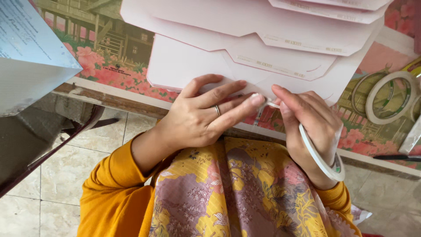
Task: The person applies clear adhesive tape to the flap of a stack of pink envelopes. They press the tape down with their fingers to secure it. Finally, they lift the stack of envelopes to show the taped flaps.
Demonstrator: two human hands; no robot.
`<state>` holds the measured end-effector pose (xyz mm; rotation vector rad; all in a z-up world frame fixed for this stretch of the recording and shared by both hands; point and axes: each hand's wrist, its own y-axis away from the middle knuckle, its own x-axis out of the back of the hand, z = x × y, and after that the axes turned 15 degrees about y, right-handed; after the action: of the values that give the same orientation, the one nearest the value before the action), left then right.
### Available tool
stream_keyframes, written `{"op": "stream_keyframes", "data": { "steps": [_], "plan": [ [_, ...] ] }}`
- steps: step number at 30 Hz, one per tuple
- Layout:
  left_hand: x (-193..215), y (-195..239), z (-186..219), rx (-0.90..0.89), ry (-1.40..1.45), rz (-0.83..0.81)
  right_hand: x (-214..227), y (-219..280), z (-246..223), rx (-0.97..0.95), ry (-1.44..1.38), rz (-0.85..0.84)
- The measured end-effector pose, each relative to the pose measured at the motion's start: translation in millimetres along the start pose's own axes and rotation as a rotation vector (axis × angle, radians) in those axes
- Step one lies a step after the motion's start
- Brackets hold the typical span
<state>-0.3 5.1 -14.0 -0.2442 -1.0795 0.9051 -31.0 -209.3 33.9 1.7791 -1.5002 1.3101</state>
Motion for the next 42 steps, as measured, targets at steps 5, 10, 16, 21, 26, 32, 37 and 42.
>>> {"op": "stream_keyframes", "data": {
  "steps": [5, 10, 16, 21, 26, 32, 37, 42],
  "plan": [
    [-1, -2, 1, 0.022, -0.005, 0.014, 5, 39, 42, -0.019, 0.190, 0.168],
    [-4, -6, 3, 0.011, -0.031, 0.034, 7, 49, 57, -0.125, 0.228, 0.266],
    [-19, -35, 18, 0.027, 0.055, -0.046, 5, 39, 53, -0.062, 0.248, 0.282],
    [-70, -59, 24, -0.125, -0.049, -0.013, 14, 35, 46, -0.104, 0.185, 0.202],
    [-20, -70, 18, 0.085, -0.413, -0.212, -1, 42, 65, -0.023, 0.260, 0.594],
    [-20, -67, -19, 0.258, -0.486, -0.177, -6, 22, 42, -0.046, 0.244, 0.463],
    [-15, -71, -21, 0.221, -0.724, -0.152, 11, 11, 44, 0.112, 0.264, 0.258],
    [-47, -53, 23, 0.172, -0.263, -0.247, 13, 24, 52, 0.028, 0.235, 0.297]
  ]
}}
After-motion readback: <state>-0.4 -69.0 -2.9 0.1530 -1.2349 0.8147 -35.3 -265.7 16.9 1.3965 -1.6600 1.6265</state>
